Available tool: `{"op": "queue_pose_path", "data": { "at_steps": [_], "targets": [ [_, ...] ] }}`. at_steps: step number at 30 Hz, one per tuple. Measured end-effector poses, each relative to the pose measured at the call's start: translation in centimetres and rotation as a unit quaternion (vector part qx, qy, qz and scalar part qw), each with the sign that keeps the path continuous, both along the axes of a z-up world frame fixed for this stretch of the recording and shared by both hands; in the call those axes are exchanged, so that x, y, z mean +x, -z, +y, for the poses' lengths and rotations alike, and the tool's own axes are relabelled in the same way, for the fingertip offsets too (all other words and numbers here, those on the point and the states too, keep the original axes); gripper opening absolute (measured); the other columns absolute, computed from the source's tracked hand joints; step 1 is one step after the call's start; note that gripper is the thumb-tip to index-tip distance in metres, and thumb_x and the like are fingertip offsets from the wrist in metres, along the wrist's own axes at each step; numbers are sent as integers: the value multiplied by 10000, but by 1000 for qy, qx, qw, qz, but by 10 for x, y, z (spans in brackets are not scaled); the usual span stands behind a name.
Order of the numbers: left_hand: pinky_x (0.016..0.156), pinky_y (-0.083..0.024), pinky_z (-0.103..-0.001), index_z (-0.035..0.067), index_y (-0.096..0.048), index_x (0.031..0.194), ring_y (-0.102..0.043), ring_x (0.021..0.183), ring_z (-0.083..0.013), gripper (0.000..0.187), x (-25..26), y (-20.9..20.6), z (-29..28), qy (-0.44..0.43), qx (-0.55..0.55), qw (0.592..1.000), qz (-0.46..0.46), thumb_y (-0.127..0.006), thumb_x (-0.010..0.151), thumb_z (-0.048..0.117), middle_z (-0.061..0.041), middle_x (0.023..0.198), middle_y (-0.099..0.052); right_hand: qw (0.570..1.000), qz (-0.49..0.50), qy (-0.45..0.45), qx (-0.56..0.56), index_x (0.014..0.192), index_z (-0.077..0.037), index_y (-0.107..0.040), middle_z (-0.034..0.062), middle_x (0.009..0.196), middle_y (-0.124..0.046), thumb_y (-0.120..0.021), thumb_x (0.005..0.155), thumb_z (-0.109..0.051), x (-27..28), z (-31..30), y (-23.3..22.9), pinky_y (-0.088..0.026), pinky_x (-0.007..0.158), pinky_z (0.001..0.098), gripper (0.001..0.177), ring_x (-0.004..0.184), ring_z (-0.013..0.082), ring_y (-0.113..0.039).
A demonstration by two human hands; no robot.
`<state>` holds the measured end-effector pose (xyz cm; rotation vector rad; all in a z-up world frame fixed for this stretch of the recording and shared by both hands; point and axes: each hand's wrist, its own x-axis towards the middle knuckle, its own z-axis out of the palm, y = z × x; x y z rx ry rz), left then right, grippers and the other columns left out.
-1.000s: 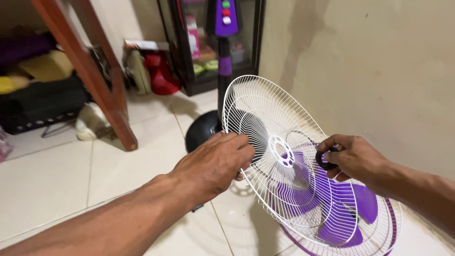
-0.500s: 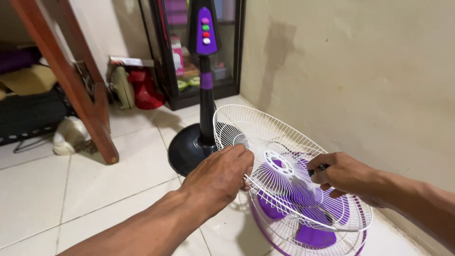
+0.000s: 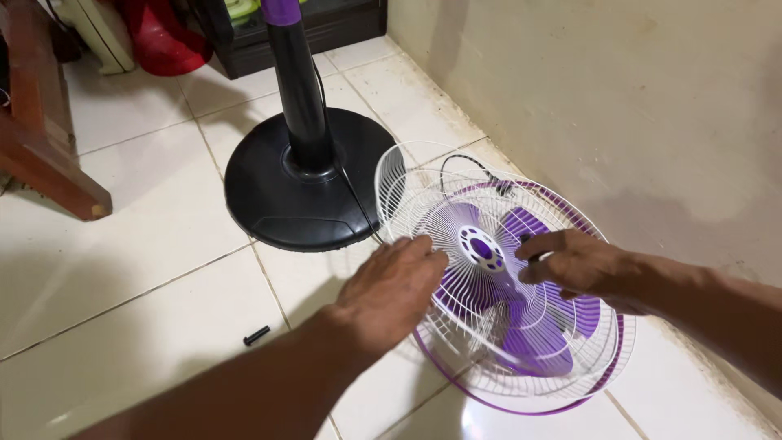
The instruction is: The person disassembles a standing electric fan by removing the front grille, fan blades, and rear grille, then reassembles the fan by reinstalling the rear grille, fan blades, and front grille in sequence.
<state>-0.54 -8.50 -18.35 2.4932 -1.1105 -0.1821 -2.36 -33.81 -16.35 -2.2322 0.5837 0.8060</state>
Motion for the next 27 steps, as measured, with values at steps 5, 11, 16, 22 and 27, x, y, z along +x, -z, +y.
{"op": "queue_pose_path", "data": {
  "at_steps": [5,11,16,22,27],
  "targets": [
    [988,-444,-441,42,-629,1131,-543,1146,-318,205,-5,-32,13,20,-54,994,91,-520,958,37,-153,1124,-567,1000,-5,24,10,1446,-191,-566,87,1502,-599,-680,937,-312,9,-3,-27,-480,1171,473,536,1426,260,-529],
    [975,-461,-425,96,-679,1048,-573,1116,-281,140,21,-135,58,-32,-4,999,-24,-642,915,115,-82,1082,-607,988,-149,19,25,1439,-119,-564,108,1515,-582,-696,907,-262,55,2,-108,-492,1149,471,566,1410,285,-537],
    [997,-454,-457,114,-677,1104,-577,1141,-304,255,38,-249,110,-141,5,980,-139,-725,868,200,-77,1137,-618,971,-236,26,0,1457,-146,-559,133,1493,-610,-716,891,-292,81,35,-206,-460,1161,455,605,1391,316,-539],
    [1097,-408,-455,79,-585,1258,-537,1257,-322,436,52,-386,164,-227,-35,925,-304,-716,884,262,-107,1303,-577,904,-424,9,-51,1451,-202,-590,170,1450,-615,-757,835,-292,98,87,-344,-439,1126,479,644,1385,329,-536],
    [1198,-149,-526,5,-314,1490,-285,1456,-328,705,64,-471,184,-279,-34,870,-405,-622,948,334,-188,1559,-318,821,-553,-24,-136,1500,-236,-500,101,1552,-483,-699,834,-367,96,127,-427,-425,1143,471,707,1391,330,-506]
  ]
}}
